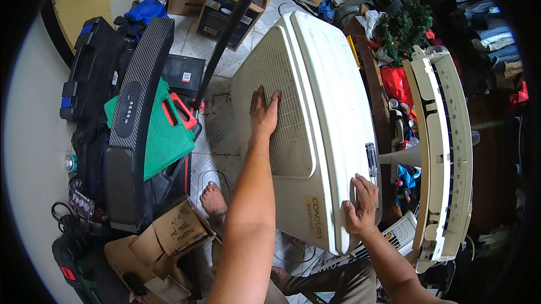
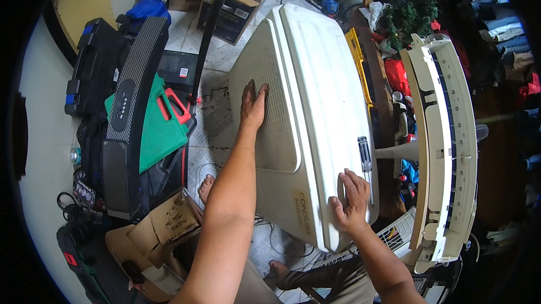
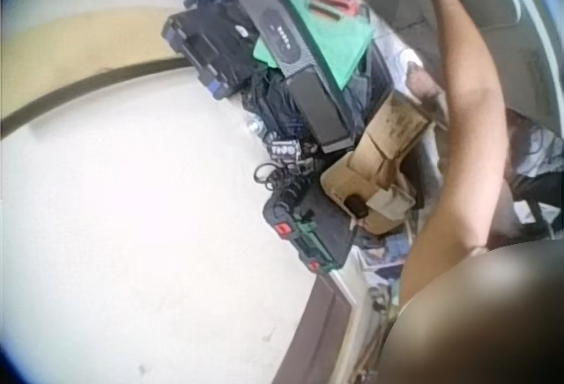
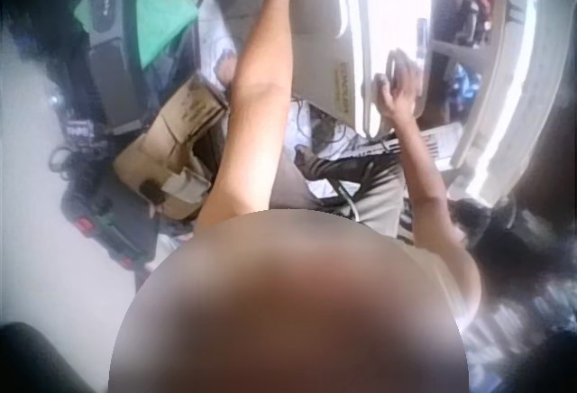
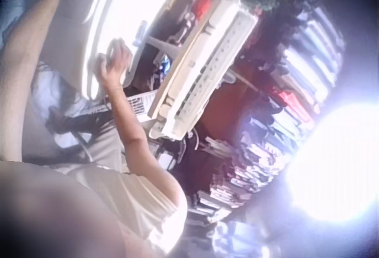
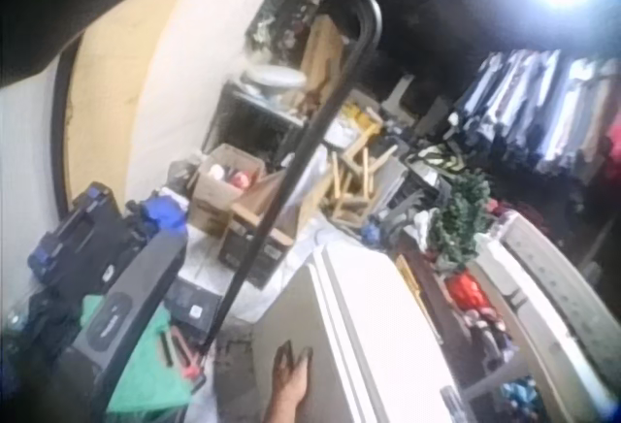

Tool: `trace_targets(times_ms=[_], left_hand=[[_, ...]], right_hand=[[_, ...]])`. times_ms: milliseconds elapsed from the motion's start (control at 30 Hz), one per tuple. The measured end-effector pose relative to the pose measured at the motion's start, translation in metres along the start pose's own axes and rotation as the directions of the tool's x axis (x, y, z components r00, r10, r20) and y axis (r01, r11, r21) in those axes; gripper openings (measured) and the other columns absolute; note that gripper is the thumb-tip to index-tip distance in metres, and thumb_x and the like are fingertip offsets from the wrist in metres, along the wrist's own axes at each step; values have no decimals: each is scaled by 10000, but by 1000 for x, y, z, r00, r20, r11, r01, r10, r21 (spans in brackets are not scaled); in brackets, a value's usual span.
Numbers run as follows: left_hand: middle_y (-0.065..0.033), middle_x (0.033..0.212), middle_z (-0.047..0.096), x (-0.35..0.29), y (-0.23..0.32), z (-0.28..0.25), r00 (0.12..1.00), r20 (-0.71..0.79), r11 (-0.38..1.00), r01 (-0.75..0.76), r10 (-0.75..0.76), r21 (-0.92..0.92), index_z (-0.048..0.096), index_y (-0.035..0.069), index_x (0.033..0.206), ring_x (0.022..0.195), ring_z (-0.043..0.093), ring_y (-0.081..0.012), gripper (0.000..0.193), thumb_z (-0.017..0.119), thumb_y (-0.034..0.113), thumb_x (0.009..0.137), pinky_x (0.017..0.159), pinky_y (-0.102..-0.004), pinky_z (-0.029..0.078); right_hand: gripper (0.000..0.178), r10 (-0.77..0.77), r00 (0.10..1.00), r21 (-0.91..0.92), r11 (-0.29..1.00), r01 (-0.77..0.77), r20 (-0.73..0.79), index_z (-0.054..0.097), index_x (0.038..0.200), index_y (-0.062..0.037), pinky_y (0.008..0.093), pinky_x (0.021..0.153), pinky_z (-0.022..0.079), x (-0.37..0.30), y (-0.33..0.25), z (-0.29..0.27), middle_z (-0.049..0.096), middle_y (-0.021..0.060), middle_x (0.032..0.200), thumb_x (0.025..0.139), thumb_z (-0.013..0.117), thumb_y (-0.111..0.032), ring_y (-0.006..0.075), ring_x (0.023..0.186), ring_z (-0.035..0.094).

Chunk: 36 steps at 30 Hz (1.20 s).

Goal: The person works on the electrical compartment of a split air conditioner, connecting wires and tightening terminal screws with a screwdriver. They then close the compartment cover and plug the unit into a power source.

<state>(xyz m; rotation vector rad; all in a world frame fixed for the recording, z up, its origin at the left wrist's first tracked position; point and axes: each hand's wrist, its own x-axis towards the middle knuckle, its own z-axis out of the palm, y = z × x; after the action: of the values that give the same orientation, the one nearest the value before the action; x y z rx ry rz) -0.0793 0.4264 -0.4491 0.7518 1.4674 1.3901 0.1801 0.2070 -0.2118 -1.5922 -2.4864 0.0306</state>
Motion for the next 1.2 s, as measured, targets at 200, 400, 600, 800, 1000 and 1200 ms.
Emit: trace_targets(times_ms=[200, 400, 600, 800, 1000, 1200], left_hand=[[-231, 1749, 302, 1, -2, 0, 1000, 4, 1000, 3, -4, 12, 366, 125, 1693, 1614, 295, -420, 931, 497, 757, 1021, 1315, -509, 291], [-237, 1743, 312, 0, -8, 2, 1000, -19, 999, -22, 23, 24, 367, 143, 1695, 1617, 288, -418, 896, 497, 736, 1036, 1315, -518, 287], [-279, 1732, 305, -5, -4, 2, 999, -11, 1000, -30, 30, 7, 358, 57, 1682, 1616, 273, -445, 933, 478, 730, 1048, 1316, -512, 279], [-323, 1695, 337, -8, -10, 15, 998, -43, 999, -45, 44, -10, 352, -52, 1644, 1583, 315, -467, 828, 431, 585, 1122, 1304, -497, 266], [-290, 1739, 275, -46, -1, 29, 991, -64, 987, 112, -120, -119, 310, -40, 1667, 1619, 268, -421, 832, 412, 581, 1123, 1326, -475, 224], [-271, 1753, 266, -95, 32, 23, 995, 25, 989, 103, -101, -109, 261, -26, 1692, 1627, 255, -413, 961, 408, 699, 1080, 1321, -464, 226]], right_hand=[[638, 16, 1000, 18, 1000, -16, 8, 643, 1414, -3, 515, 1151, 360, 0, 0, 0, 617, 241, 1445, 900, 693, -377, 403, 1285, 531], [642, 17, 1000, 28, 999, -18, 17, 641, 1414, 1, 513, 1141, 367, 2, -1, 0, 616, 242, 1437, 897, 693, -377, 405, 1279, 524], [617, 26, 1000, 3, 1000, -26, 10, 645, 1429, -31, 523, 1144, 371, 0, -1, -1, 613, 216, 1461, 910, 708, -359, 400, 1298, 515], [598, 32, 999, 38, 999, -31, -9, 666, 1403, -66, 531, 1145, 377, -2, 1, 1, 613, 194, 1474, 881, 722, -352, 399, 1315, 515], [606, 43, 998, 37, 998, -42, -39, 668, 1415, -97, 528, 1158, 377, -5, 4, 0, 609, 162, 1480, 867, 734, -346, 402, 1308, 522], [591, 53, 994, 86, 995, -45, -98, 653, 1433, -131, 514, 1145, 395, -10, 3, -2, 608, 124, 1482, 906, 723, -390, 371, 1323, 526]])
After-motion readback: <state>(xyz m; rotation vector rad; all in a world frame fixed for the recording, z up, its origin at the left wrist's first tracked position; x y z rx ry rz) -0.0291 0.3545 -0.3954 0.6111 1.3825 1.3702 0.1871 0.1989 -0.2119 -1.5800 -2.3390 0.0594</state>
